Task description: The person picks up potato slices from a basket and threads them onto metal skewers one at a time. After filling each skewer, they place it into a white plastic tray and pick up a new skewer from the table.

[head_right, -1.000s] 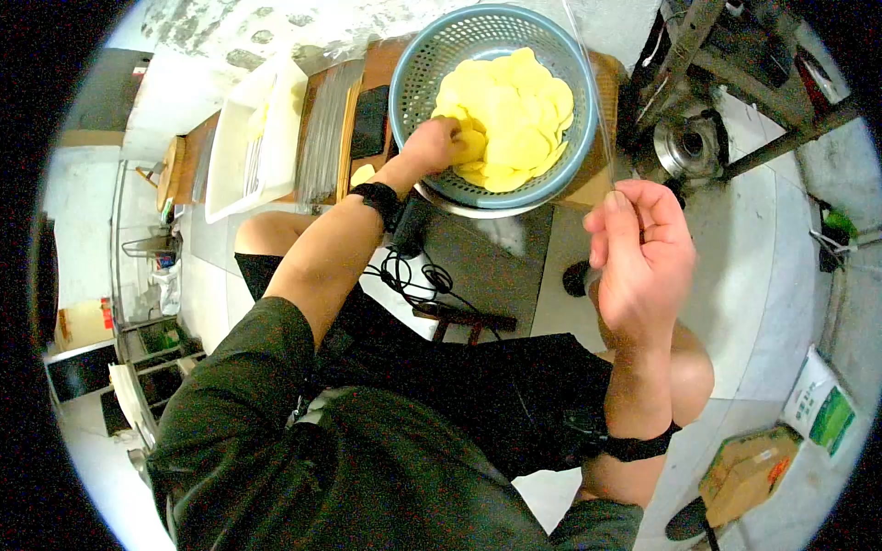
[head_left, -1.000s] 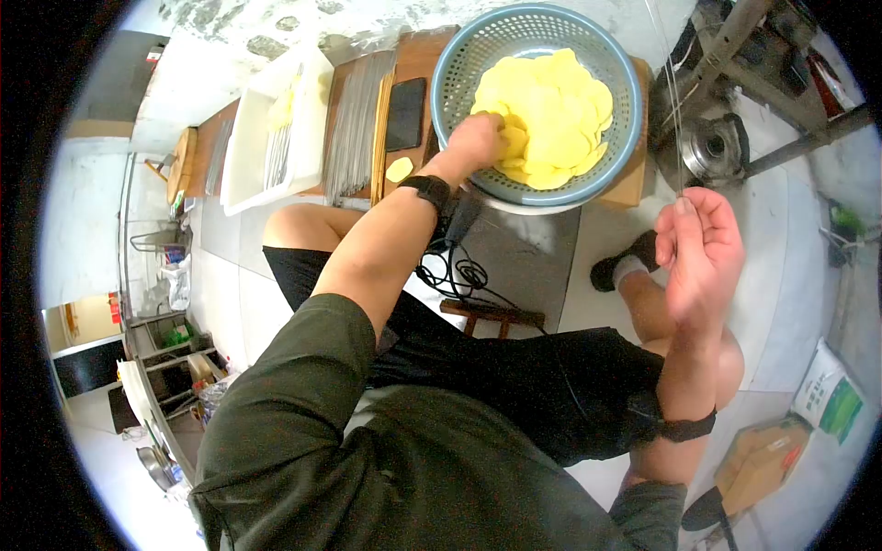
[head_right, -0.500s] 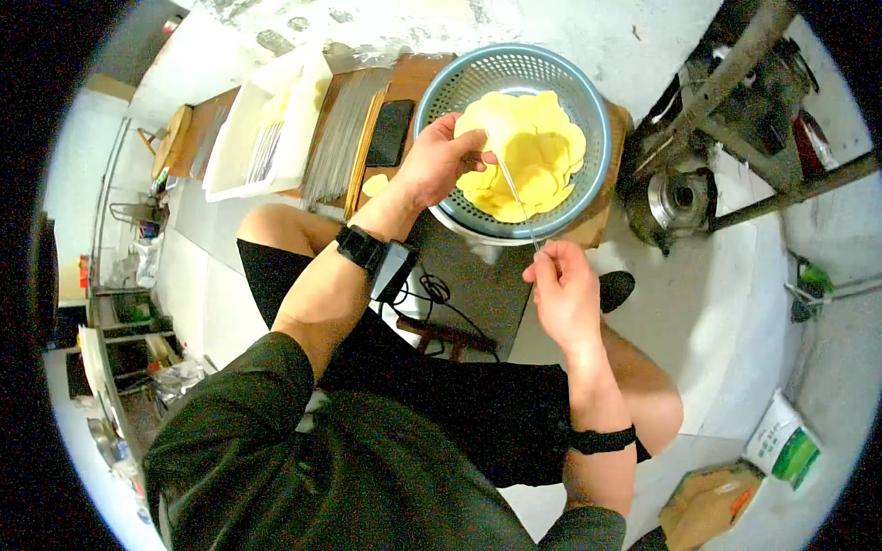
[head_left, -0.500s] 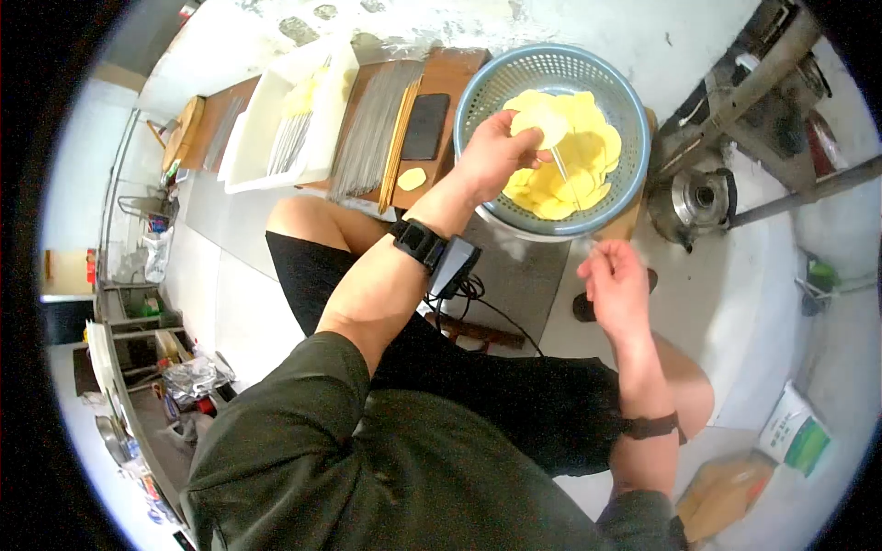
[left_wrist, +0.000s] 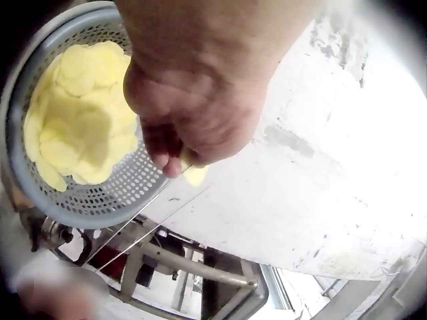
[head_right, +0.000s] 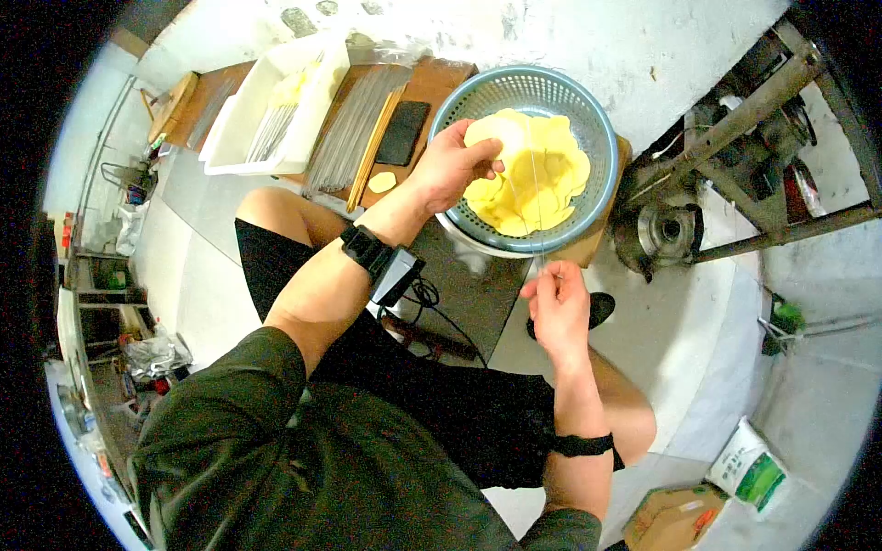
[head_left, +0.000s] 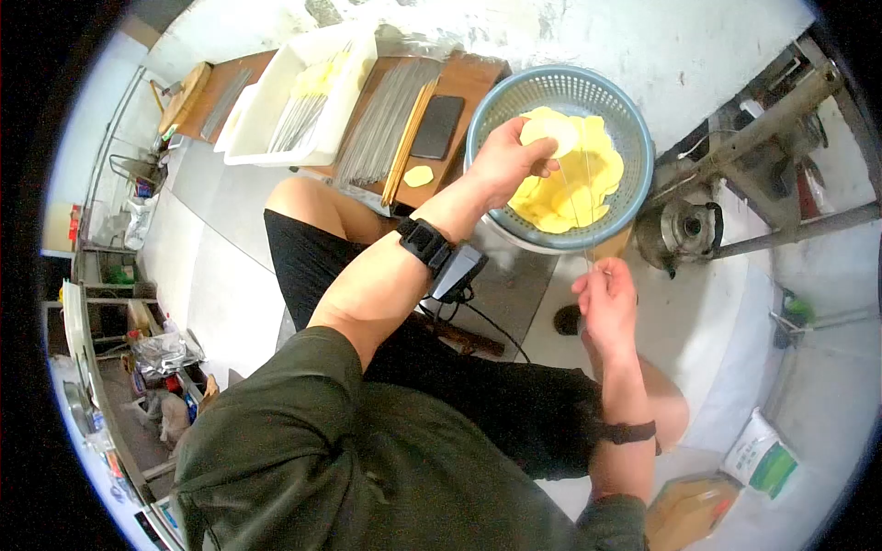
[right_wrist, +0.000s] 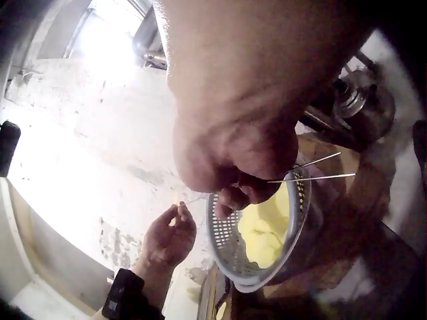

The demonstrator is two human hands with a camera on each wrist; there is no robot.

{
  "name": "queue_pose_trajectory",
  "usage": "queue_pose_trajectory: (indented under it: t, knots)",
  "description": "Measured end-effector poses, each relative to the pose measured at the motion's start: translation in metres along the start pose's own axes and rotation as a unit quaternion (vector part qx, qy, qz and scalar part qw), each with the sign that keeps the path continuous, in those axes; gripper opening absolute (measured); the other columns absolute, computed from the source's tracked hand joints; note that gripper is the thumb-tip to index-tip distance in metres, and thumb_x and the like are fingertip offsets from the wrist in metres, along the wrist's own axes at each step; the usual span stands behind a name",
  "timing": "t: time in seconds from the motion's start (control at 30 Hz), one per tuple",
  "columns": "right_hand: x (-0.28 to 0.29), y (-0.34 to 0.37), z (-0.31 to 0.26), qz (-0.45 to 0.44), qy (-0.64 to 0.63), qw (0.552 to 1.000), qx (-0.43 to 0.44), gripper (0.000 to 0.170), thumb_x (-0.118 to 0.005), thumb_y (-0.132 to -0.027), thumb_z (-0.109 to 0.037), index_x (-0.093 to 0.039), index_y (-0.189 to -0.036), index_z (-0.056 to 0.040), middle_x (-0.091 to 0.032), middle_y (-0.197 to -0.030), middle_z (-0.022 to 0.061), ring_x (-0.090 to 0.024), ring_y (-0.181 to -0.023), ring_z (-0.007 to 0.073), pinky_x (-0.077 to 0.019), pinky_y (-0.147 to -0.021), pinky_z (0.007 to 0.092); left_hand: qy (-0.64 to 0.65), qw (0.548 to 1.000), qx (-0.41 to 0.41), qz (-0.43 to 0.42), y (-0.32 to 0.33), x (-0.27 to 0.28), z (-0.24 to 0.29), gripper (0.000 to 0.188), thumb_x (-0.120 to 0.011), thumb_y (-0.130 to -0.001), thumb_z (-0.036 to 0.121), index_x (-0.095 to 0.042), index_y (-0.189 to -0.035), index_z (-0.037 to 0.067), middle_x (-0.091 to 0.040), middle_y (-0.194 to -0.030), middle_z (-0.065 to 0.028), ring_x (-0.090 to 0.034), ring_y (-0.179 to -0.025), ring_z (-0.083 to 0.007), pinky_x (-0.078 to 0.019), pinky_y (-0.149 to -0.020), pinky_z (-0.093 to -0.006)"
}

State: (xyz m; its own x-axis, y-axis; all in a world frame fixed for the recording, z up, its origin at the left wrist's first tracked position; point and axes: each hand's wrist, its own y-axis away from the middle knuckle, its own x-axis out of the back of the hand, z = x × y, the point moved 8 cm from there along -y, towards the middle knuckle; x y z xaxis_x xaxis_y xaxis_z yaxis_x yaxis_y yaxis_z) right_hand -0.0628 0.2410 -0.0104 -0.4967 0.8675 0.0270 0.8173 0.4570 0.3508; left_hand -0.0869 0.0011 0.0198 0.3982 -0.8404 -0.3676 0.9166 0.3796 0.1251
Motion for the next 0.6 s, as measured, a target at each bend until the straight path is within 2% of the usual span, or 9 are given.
queue_pose_trajectory:
  t: [0.23, 0.33, 0.5, 0.6]
  knots:
    - [0.011, 0.001, -0.001, 0.032, -0.011, 0.999, 0.034, 0.014, -0.049, -0.095, -0.01, -0.052, -0.106, -0.0013, -0.06, -0.072, 0.0034, -0.044, -0.053, 0.005, -0.0368, -0.047, 0.0207, 0.052, 0.998, -0.03, 0.018, -0.005, 0.013, 0.016, 0.025, -0.057, -0.091, 0.01, -0.052, -0.111, -0.003, -0.061, -0.099, -0.0078, -0.061, -0.075, -0.0135, -0.0502, -0.064, -0.0256]
    - [0.011, 0.003, -0.002, 0.039, 0.022, 0.999, 0.026, 0.014, -0.05, -0.095, -0.011, -0.055, -0.105, -0.0017, -0.059, -0.072, 0.0019, -0.045, -0.054, 0.0044, -0.0371, -0.048, 0.0201, 0.057, 0.998, -0.035, 0.009, -0.003, 0.012, 0.02, 0.023, -0.057, -0.091, 0.011, -0.054, -0.111, 0.0, -0.062, -0.1, -0.0062, -0.059, -0.075, -0.0122, -0.049, -0.064, -0.0247]
    - [0.005, 0.004, 0.002, -0.001, 0.012, 0.999, 0.047, 0.012, -0.051, -0.095, -0.01, -0.057, -0.103, -0.0024, -0.059, -0.072, 0.0009, -0.045, -0.054, 0.004, -0.0369, -0.048, 0.0196, 0.052, 0.998, -0.021, 0.014, -0.002, 0.009, 0.016, 0.021, -0.058, -0.092, 0.01, -0.056, -0.111, 0.003, -0.062, -0.098, -0.0034, -0.057, -0.074, -0.0104, -0.0481, -0.065, -0.0238]
    - [0.006, 0.005, 0.001, -0.009, 0.01, 0.999, 0.044, 0.012, -0.051, -0.095, -0.01, -0.057, -0.102, -0.0022, -0.059, -0.072, 0.0008, -0.045, -0.055, 0.0039, -0.0371, -0.049, 0.0196, 0.054, 0.998, -0.029, 0.021, -0.001, 0.008, 0.018, 0.023, -0.058, -0.09, 0.01, -0.055, -0.109, -0.003, -0.062, -0.099, -0.0083, -0.06, -0.074, -0.0123, -0.0491, -0.063, -0.0244]
